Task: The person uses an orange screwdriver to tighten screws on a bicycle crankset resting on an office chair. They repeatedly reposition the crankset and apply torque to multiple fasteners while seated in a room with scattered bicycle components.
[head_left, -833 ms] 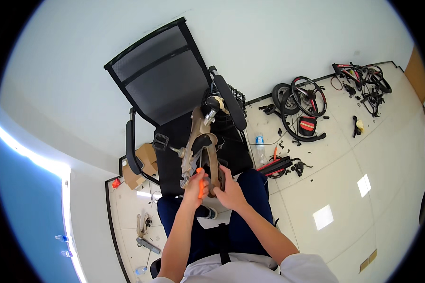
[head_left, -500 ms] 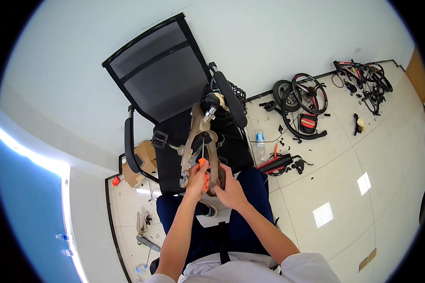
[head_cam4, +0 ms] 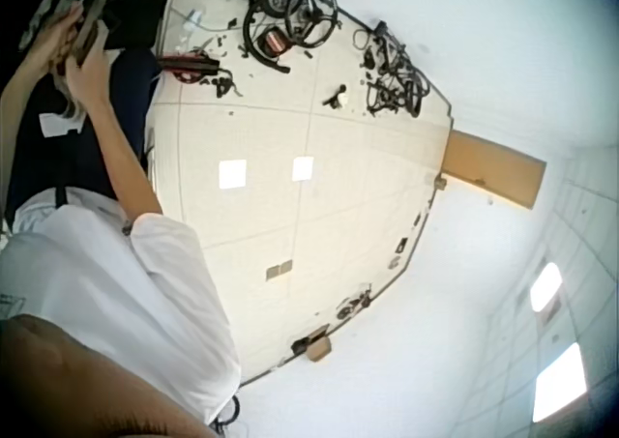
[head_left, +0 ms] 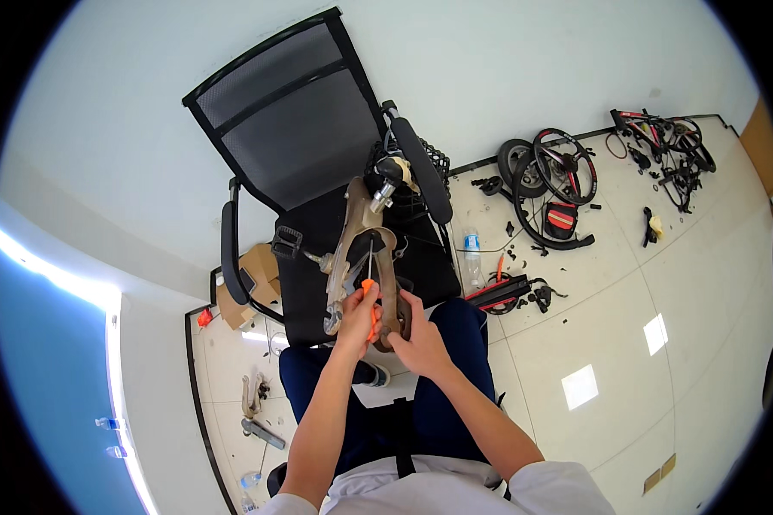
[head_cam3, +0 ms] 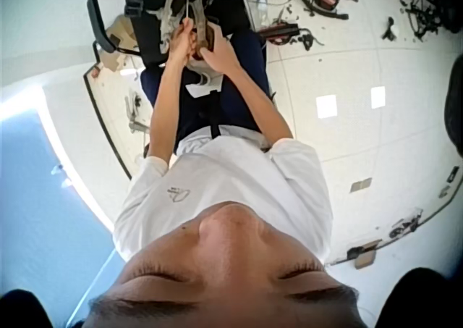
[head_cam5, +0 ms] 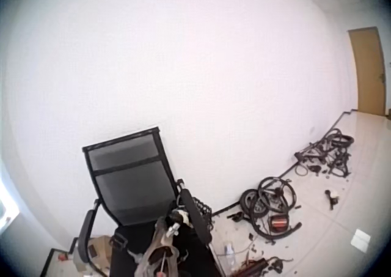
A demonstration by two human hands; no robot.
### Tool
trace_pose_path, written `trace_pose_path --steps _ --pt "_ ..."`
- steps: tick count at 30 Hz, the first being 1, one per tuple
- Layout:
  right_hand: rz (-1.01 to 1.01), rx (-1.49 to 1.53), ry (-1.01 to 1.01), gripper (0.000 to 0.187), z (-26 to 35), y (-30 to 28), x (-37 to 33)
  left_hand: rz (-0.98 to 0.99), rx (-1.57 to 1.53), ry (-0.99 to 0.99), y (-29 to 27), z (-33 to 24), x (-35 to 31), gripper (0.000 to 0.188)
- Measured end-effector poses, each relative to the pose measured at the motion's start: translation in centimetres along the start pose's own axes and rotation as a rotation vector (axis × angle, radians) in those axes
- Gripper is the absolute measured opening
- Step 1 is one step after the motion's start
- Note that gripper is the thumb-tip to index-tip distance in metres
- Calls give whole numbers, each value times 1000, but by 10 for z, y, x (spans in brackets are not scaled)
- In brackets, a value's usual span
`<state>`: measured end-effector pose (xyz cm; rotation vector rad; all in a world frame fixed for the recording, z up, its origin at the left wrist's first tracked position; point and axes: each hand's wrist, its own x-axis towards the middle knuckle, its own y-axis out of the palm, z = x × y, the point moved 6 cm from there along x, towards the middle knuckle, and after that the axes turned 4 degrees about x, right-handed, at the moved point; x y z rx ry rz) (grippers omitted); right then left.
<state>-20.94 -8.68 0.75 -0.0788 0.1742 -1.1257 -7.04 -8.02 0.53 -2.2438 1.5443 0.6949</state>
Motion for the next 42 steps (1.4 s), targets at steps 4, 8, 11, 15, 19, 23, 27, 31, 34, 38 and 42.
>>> trace_pose_path --steps 4,8,11,15,19,23,27,31,34,38,42 --pt "3 3 -7 74 4 -1 0 -17 31 11 0 0 -1 30" --pt "7 11 12 74 1 -1 -1 -16 23 12 -1 2 -1 30" --pt "12 4 23 74 3 -2 -2 -31 31 15 -1 1 0 30" --pt "3 7 13 74 2 -1 -3 -30 77 14 -1 2 0 30" --pt "8 -1 17 75 3 -3 -1 -24 60 10 3 0 -1 30" --pt "3 3 9 74 3 -2 -1 -15 41 14 3 2 -1 30" --pt "0 24 -9 74 5 -2 -1 -26 37 7 1 2 0 29" --pt "6 3 8 74 5 -3 -1 -15 36 5 -1 0 -4 29" --pt "2 8 -3 74 3 -1 -1 -3 40 11 -2 0 -3 29" --pt "6 6 3 74 5 -3 -2 -6 22 18 0 0 -3 29" --pt "23 10 27 74 6 -2 -2 -20 48 26 0 2 -1 29"
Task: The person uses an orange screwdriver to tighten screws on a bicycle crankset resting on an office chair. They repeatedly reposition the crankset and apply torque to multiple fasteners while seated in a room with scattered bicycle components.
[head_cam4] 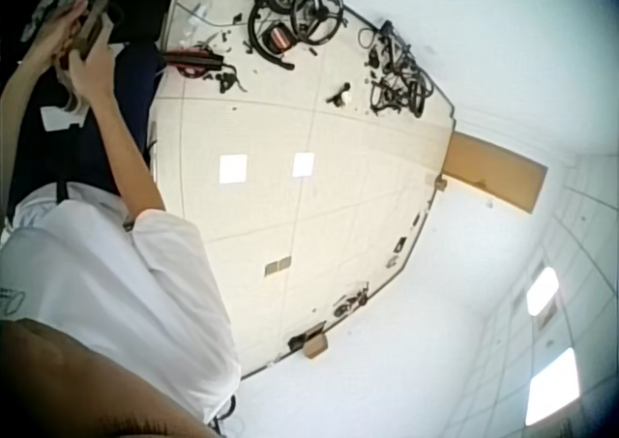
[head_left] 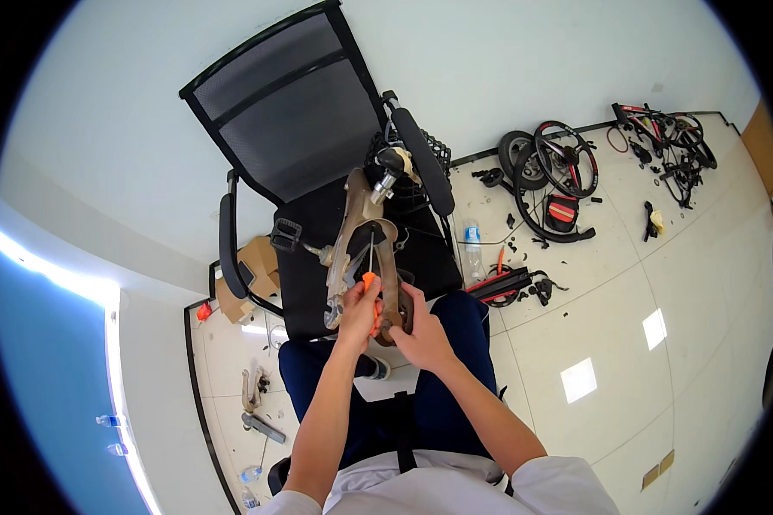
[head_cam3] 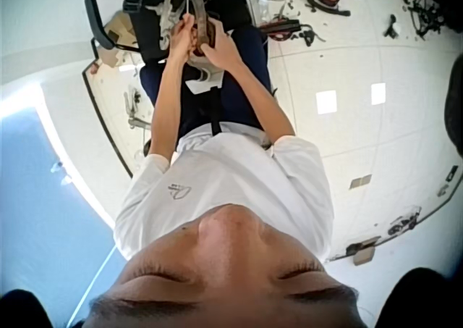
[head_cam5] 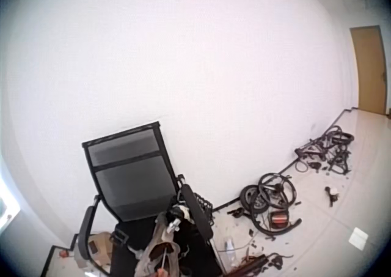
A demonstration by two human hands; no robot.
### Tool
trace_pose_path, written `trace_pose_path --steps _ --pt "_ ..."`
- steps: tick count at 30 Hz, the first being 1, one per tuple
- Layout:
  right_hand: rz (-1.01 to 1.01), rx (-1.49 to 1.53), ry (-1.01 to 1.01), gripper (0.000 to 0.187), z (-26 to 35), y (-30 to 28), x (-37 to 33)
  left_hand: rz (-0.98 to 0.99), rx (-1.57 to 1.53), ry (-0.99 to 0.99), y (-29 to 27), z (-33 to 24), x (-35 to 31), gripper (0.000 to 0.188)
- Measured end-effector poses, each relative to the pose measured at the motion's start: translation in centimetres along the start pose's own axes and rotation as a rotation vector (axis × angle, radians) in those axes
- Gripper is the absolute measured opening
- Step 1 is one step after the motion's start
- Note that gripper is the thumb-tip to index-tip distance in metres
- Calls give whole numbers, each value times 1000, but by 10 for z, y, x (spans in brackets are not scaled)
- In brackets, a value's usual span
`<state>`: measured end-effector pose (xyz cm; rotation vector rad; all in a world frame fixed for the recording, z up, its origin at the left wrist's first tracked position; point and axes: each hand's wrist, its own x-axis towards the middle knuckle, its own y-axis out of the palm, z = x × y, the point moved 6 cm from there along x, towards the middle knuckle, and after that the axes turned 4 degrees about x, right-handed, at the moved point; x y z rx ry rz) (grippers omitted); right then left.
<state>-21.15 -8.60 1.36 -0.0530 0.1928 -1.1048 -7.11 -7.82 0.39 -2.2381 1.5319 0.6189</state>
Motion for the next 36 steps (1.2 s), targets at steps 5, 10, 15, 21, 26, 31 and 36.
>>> trace_pose_path --steps 5,10,15,21,26,31,36 --pt "-10 13 -18 74 -2 1 0 -46 57 26 -1 2 4 30" --pt "-19 30 -28 74 -2 1 1 -57 55 14 0 1 3 29" --pt "-13 13 -24 74 0 0 0 -67 70 7 0 -1 1 29" --pt "-9 -4 3 74 0 0 1 -81 101 22 2 -2 1 29" --pt "-11 -1 -6 74 -2 1 1 -92 117 24 0 2 4 29" --pt "-5 14 -8 74 0 -1 0 -108 153 0 -1 -4 2 28" --pt "1 42 1 74 -2 -1 1 -58 109 -76 -3 -14 5 30"
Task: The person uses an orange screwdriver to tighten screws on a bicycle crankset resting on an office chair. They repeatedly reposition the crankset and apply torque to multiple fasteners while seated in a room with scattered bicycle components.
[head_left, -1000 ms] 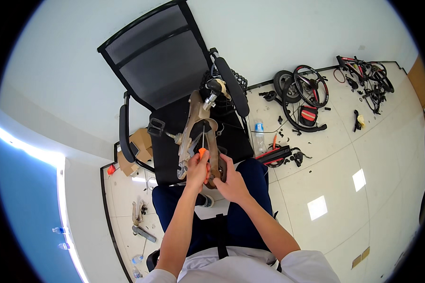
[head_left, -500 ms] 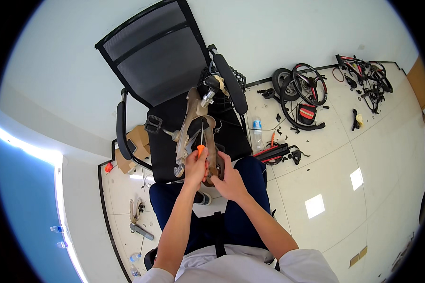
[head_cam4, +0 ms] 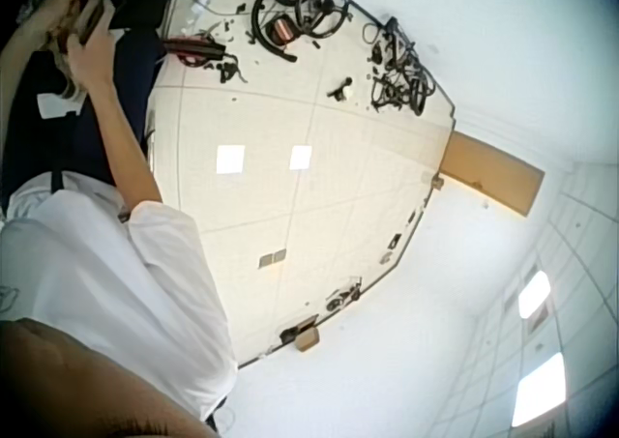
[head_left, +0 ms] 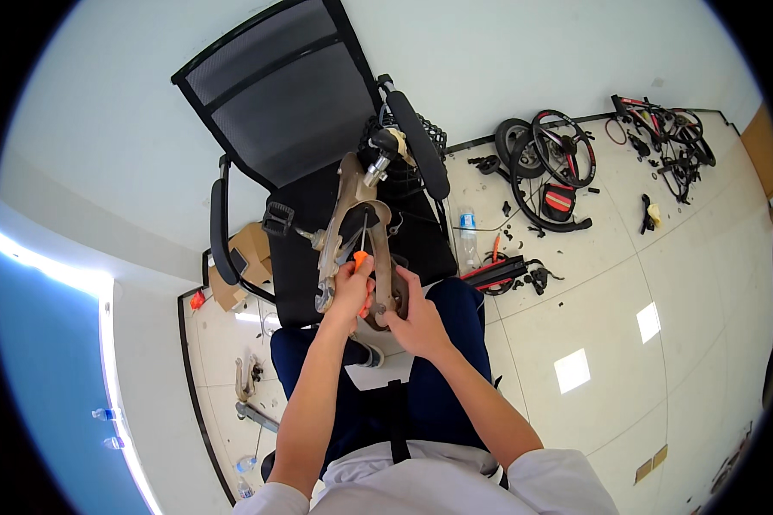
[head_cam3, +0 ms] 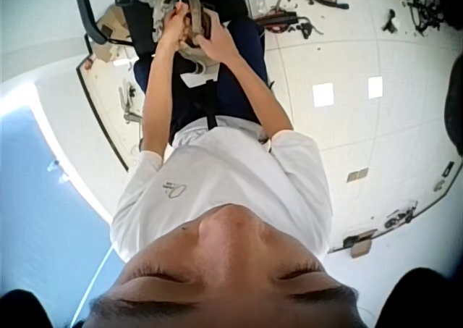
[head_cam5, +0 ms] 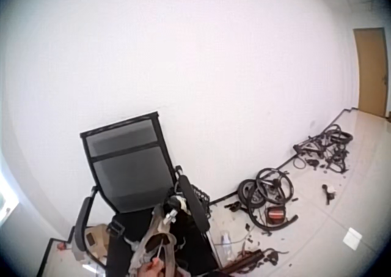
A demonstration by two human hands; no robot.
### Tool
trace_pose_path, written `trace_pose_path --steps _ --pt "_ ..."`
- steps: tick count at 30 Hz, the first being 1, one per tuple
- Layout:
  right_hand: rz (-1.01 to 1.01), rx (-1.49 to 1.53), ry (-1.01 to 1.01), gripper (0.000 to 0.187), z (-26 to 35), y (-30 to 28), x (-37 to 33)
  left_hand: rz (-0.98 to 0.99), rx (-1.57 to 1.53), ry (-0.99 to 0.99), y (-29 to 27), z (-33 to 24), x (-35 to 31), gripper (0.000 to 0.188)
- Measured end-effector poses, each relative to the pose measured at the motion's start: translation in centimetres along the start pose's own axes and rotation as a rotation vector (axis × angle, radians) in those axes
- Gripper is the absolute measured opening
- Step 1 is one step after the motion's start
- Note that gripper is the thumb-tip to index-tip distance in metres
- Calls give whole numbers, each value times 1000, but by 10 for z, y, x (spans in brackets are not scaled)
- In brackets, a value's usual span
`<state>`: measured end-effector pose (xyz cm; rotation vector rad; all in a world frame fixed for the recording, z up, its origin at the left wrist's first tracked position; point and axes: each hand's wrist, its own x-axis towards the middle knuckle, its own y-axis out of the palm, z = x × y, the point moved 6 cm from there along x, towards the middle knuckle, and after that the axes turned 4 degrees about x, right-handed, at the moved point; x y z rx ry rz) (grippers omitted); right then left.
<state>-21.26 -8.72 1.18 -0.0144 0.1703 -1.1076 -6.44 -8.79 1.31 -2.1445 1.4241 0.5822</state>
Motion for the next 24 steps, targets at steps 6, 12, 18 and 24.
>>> trace_pose_path --steps 6,12,18,24 --pt "-5 -3 19 74 0 0 -1 198 -594 -134 23 -7 -10 24" --pt "-38 -9 -31 74 -5 -3 2 395 -800 -38 33 -5 -2 24" --pt "2 -15 0 79 -2 -2 0 819 -1537 -188 29 6 0 33" --pt "8 -45 12 78 -1 -4 -1 566 -1142 -139 23 16 7 35"
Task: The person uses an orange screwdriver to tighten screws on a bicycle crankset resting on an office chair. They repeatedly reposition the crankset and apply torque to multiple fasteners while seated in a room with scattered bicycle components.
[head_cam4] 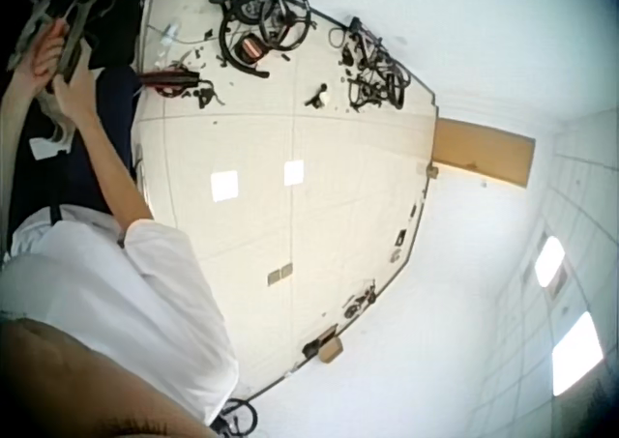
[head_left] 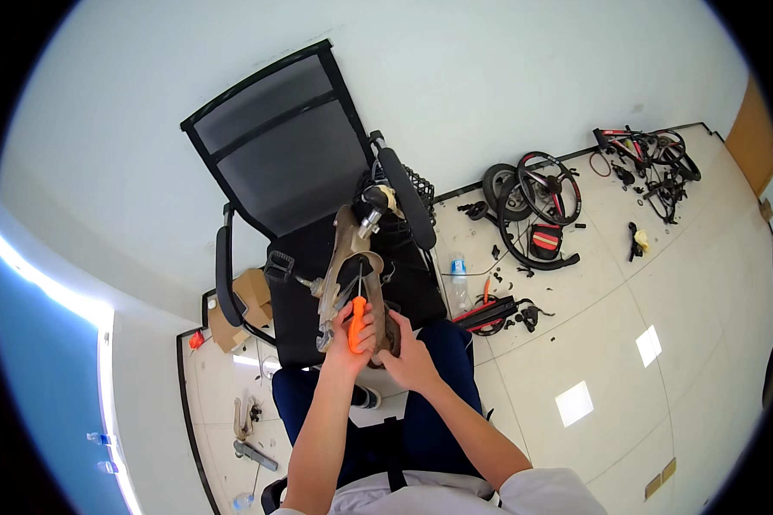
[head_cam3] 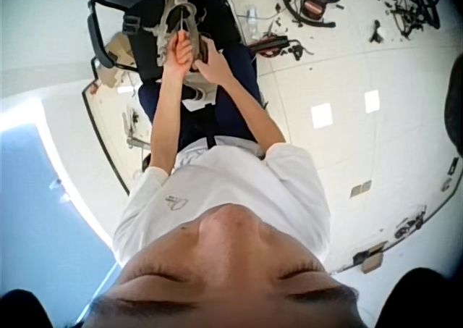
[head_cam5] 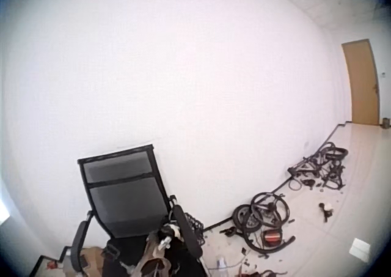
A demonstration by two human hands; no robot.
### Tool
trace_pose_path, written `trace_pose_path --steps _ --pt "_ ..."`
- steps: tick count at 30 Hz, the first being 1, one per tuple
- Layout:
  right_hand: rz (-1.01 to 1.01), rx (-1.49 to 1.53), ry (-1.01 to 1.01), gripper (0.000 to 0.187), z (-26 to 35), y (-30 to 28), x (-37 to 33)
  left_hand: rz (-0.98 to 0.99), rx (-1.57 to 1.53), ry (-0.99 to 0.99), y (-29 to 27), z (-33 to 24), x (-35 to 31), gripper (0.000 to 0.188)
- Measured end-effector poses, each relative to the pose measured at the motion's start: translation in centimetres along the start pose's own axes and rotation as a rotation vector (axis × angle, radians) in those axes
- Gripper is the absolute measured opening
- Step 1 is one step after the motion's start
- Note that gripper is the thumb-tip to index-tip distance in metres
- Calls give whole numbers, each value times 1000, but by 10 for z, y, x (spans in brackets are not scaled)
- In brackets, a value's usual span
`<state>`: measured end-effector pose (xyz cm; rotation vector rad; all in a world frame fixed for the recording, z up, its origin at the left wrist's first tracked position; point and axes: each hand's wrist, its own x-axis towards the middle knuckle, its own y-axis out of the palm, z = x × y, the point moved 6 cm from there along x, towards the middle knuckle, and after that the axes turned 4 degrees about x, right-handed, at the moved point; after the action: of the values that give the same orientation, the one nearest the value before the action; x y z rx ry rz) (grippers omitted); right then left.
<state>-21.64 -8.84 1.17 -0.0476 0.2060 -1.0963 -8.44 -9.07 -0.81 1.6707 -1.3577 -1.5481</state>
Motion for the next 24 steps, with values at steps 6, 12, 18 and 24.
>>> trace_pose_path --steps 6,12,18,24 --pt "-17 15 2 75 -2 4 0 -202 282 190 -6 6 -19 32" --pt "-17 25 -22 74 -2 3 0 -187 426 268 5 6 -33 31" --pt "20 -11 51 73 3 0 0 -227 597 259 12 15 -40 35" --pt "-202 -221 -259 57 19 -7 -5 -246 713 465 16 23 -44 44"
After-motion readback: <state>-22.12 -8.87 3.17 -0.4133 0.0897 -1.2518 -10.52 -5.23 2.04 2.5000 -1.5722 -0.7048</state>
